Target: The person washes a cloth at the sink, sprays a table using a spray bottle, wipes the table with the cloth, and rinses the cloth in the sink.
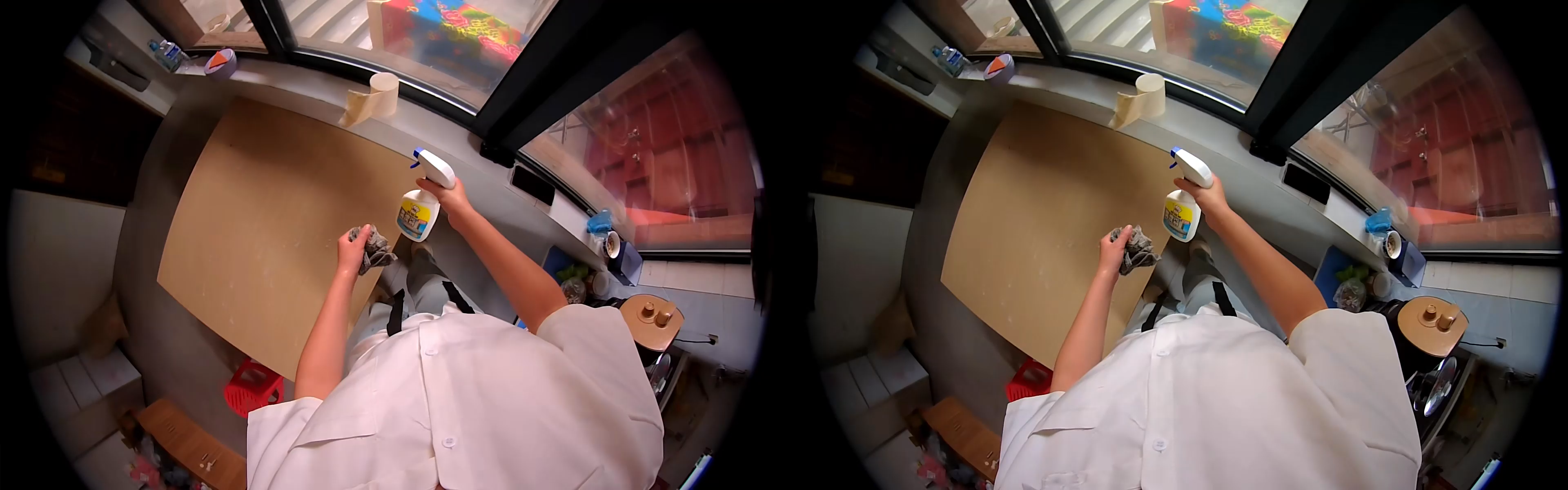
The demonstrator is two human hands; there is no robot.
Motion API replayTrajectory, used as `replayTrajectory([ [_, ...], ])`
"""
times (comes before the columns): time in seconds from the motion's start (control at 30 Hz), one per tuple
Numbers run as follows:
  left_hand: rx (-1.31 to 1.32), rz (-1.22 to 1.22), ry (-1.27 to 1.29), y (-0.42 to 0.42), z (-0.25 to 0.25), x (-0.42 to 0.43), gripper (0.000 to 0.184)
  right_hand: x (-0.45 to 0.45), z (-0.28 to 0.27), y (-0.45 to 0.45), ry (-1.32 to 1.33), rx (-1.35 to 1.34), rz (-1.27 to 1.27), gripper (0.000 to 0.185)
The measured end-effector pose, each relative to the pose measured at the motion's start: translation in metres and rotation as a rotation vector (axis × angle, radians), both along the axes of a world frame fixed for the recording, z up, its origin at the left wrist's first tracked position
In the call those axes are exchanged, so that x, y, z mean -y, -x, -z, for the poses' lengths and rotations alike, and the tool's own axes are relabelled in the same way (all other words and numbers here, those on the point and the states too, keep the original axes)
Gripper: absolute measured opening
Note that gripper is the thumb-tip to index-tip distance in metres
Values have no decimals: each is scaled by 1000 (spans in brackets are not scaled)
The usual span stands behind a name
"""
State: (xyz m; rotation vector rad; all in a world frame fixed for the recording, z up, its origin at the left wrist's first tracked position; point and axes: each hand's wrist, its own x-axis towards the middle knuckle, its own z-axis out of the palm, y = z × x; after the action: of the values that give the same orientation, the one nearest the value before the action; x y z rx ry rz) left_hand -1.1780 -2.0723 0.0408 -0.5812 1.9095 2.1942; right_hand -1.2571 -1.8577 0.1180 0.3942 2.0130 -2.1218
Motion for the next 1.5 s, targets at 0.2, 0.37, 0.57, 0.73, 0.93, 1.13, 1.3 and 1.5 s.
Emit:
replayTrajectory([
  [0.2, -205, 158, 327, 59, -7, -60, 42, -21, -26, 30, 191, -77, -67, 32],
  [0.37, -43, 433, 378, 117, -60, -106, 65, -47, -34, 80, 205, -103, -68, 33],
  [0.57, -178, 354, 193, 171, -50, -157, 64, -72, -40, 130, 202, -68, -80, 33],
  [0.73, -321, 242, 274, 204, -4, -180, 61, -86, -15, 168, 152, -121, -46, 34],
  [0.93, 15, -33, -216, 199, -5, -171, 33, -81, -12, 191, 63, -127, -48, 30],
  [1.13, 154, -171, -578, 179, 2, -138, 36, -83, 15, 196, -67, -173, -44, 44],
  [1.3, 68, -267, -647, 154, 5, -113, 42, -83, 45, 178, -493, -264, 187, 74],
  [1.5, -56, -359, -471, 102, -14, -80, 29, -47, 78, 96, -329, -141, -143, 64],
])
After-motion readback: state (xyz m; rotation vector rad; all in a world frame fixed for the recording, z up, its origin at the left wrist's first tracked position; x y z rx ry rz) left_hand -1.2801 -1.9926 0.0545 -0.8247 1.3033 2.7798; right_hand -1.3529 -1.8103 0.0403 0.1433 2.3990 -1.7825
